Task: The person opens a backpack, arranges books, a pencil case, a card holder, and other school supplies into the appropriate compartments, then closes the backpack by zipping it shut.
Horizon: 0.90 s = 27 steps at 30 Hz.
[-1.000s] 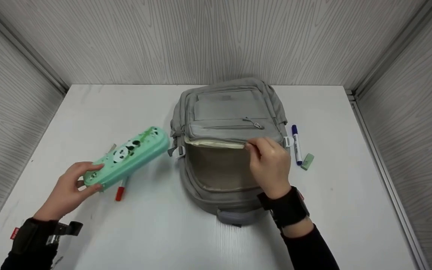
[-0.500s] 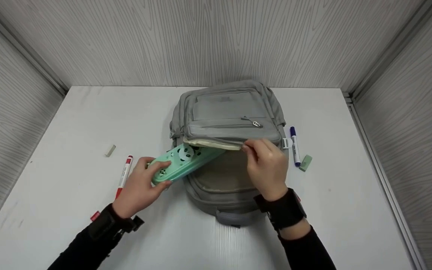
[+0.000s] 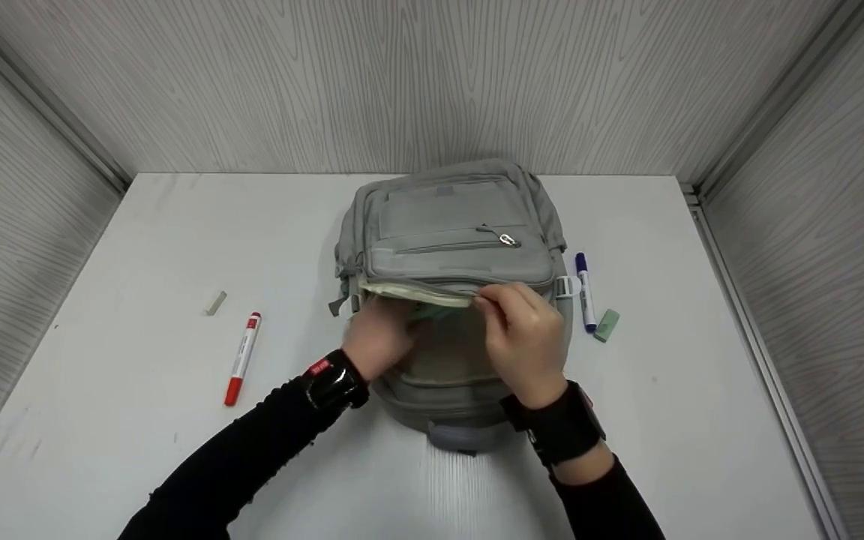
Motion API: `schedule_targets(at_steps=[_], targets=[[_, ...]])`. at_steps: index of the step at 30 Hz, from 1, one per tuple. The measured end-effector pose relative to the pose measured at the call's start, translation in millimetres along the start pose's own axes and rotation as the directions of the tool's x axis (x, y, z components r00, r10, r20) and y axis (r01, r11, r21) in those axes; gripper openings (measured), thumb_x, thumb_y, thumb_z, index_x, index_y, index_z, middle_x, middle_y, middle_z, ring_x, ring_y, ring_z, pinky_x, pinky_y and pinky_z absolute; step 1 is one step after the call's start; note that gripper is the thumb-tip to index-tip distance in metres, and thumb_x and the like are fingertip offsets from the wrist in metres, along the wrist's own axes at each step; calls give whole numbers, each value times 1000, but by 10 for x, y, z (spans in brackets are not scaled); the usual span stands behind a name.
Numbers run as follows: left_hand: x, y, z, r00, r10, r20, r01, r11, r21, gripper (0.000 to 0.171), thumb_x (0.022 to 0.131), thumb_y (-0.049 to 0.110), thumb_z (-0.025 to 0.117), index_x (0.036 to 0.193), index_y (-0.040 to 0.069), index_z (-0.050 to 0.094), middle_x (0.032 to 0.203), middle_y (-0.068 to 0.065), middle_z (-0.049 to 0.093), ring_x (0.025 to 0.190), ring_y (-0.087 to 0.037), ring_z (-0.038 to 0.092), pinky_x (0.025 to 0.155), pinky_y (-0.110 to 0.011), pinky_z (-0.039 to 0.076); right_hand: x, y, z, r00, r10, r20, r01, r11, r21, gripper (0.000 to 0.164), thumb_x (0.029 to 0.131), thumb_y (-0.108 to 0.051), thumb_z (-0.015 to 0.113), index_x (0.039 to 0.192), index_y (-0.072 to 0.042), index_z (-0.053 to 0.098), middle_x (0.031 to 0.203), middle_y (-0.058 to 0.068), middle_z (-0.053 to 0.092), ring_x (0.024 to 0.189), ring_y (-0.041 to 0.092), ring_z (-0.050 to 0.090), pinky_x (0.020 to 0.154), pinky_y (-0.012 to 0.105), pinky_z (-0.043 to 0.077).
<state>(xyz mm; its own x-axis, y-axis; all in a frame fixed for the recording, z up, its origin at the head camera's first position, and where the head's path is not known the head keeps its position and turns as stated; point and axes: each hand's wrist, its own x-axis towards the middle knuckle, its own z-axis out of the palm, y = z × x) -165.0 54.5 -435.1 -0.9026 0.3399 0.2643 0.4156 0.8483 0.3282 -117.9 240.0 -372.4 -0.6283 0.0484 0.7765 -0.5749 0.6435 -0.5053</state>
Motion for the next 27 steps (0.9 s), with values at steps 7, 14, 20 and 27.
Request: schedule_targets(at_steps=[7, 14, 20, 27], targets=[[-30, -93, -10, 993, 86, 77, -78, 991, -107, 26, 96, 7, 52, 117, 7, 65, 111, -14, 71, 101, -30, 69, 89, -39, 56, -32, 28, -9, 999, 11, 45, -11, 1000, -5, 5, 81, 10, 73, 79, 6, 70, 72, 17, 68, 76, -13, 53, 72, 0, 41], [-245, -335, -225, 984, 119, 130, -103, 986, -128, 12, 89, 11, 64, 90, 2, 72, 98, -13, 71, 82, -27, 70, 68, -39, 58, -157, 63, -42, 995, 21, 93, -21, 1000, -7, 10, 88, -2, 71, 81, 4, 71, 73, 16, 67, 75, -10, 53, 70, 2, 41], [-248, -739, -377, 994, -70, 84, 81, 988, -131, 20, 92, 18, 66, 77, 5, 66, 79, -9, 70, 75, -26, 67, 65, -41, 54, -442, 96, -39, 986, 13, 165, -3, 998, -64, 15, 75, 11, 76, 80, -2, 70, 72, 10, 65, 65, 10, 54, 63, 16, 40], [-56, -1104, -316, 981, -177, 75, 186, 973, -137, 21, 95, 13, 62, 112, 4, 69, 110, -17, 68, 100, -34, 66, 84, -45, 56, -932, 211, -40, 958, 19, 287, 35, 983, -182, 14, 76, 3, 79, 84, -7, 72, 78, 4, 67, 72, 16, 62, 66, 24, 47]])
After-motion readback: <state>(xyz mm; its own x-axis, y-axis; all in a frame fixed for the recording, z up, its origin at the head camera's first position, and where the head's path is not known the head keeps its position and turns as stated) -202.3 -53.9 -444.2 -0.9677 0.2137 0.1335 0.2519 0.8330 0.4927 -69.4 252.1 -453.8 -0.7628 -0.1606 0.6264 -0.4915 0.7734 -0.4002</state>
